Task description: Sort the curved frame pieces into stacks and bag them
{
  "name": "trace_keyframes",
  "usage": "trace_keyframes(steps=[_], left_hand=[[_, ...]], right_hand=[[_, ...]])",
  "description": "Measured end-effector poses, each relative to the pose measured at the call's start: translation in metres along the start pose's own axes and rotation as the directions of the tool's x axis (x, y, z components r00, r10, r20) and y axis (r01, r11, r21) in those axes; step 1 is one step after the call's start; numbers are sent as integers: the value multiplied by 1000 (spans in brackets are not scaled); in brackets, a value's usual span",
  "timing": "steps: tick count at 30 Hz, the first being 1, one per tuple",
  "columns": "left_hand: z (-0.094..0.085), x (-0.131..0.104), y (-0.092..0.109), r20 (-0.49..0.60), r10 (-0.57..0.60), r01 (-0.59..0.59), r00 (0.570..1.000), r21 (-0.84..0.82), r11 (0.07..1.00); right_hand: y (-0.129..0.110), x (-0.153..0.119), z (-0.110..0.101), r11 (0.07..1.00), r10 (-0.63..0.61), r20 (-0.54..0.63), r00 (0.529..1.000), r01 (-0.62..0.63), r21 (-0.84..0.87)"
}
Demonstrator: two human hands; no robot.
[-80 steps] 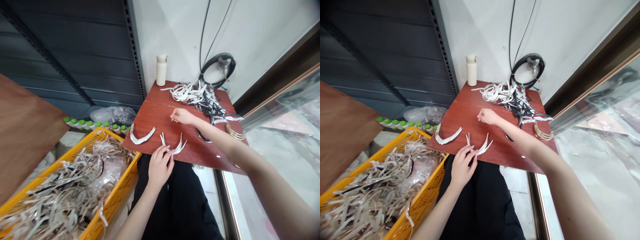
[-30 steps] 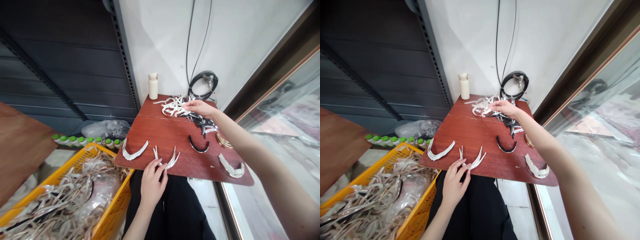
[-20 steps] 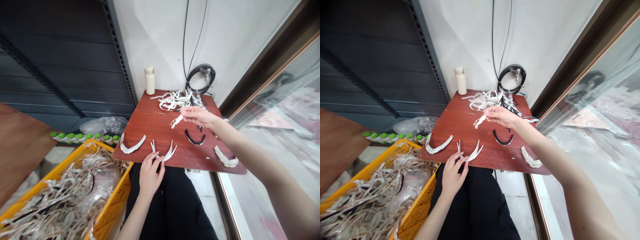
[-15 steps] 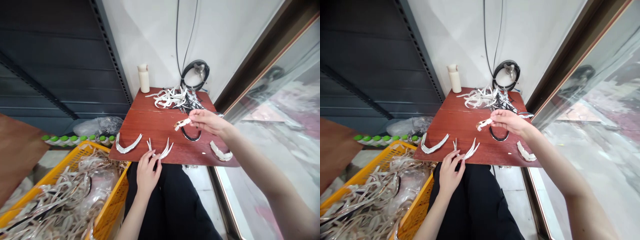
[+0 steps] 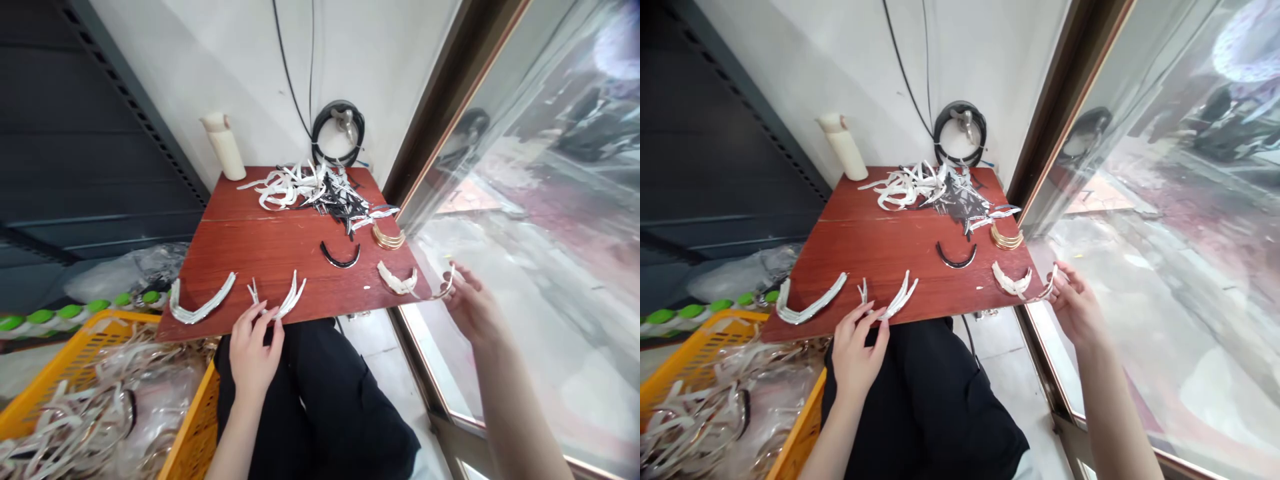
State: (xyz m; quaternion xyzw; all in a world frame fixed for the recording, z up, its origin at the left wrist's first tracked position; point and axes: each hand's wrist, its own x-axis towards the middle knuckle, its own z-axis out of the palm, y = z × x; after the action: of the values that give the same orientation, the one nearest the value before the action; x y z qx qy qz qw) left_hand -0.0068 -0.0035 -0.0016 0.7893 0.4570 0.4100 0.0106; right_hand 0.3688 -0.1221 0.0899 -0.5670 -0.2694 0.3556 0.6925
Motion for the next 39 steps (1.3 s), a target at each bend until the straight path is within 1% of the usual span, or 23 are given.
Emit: trace_keyframes(steps=[2,4,6,8,10,11,12,15,17,18,19,21,23,25,27,28,31,33,36,38,39], left_hand=[[1,1,0,-5,-1,1,1000,2,1000],[2,1,1,-14,-9,9,1000,4,1000],[3,1,1,-21,-21,21,1000,7,1000],[3,1,2,-21,-31,31,999,6,1000],[4,0,2,-18,-43,43,999,4,999],[4,0,2,-16,-49,49,999,4,999],[4,0,3,-15,-54,54,998,5,999],[4,0,3,-14,-57,57,998,13,998],[4,0,3,-11,-55,55,998,16,998],[4,0,4,-9,-56,56,998,16,998],[5,1,4,-7,-56,57,998,17,998],[5,1,3,-4,-56,56,998,20,998],[6,0,2,-5,-55,55,998,22,998],[6,0,1,-8,-55,55,998,18,998],[7,-1,1,-13,-56,56,998,10,998],[7,-1,1,-13,-58,58,998,9,998],[6,0,2,-12,-70,70,997,16,997],[6,0,3,-10,-76,77,997,23,997],[6,1,4,-9,-76,76,997,23,997],[6,0,3,-5,-75,75,997,18,997],[6,0,2,-4,-75,75,997,16,997]], right_hand=[[-8,-5,-7,995,10,-28,1000,-13,-103],[-21,-6,-7,961,18,10,1000,-15,-275],[-31,-3,-1,880,47,101,994,7,-475],[-34,5,10,737,57,177,982,79,-671],[-27,16,25,544,-6,219,976,187,-818],[-21,21,34,464,-27,256,966,239,-853],[-13,25,43,404,-45,286,957,279,-871],[12,33,68,313,-71,370,926,373,-874],[23,35,76,302,-93,384,919,393,-869],[26,35,76,313,-113,382,917,398,-862],[27,36,73,331,-143,378,914,405,-852],[23,36,59,369,-199,393,898,440,-819],[18,33,40,389,-242,447,861,508,-768],[16,26,24,373,-266,530,805,593,-714],[22,17,16,313,-266,595,758,652,-691],[27,11,15,271,-260,608,750,661,-700],[47,-2,21,147,-272,576,771,625,-767],[55,-7,25,109,-289,554,781,602,-791],[51,-4,20,140,-250,577,777,619,-773],[41,3,8,158,-202,611,765,641,-751],[35,7,0,151,-174,626,760,648,-746]])
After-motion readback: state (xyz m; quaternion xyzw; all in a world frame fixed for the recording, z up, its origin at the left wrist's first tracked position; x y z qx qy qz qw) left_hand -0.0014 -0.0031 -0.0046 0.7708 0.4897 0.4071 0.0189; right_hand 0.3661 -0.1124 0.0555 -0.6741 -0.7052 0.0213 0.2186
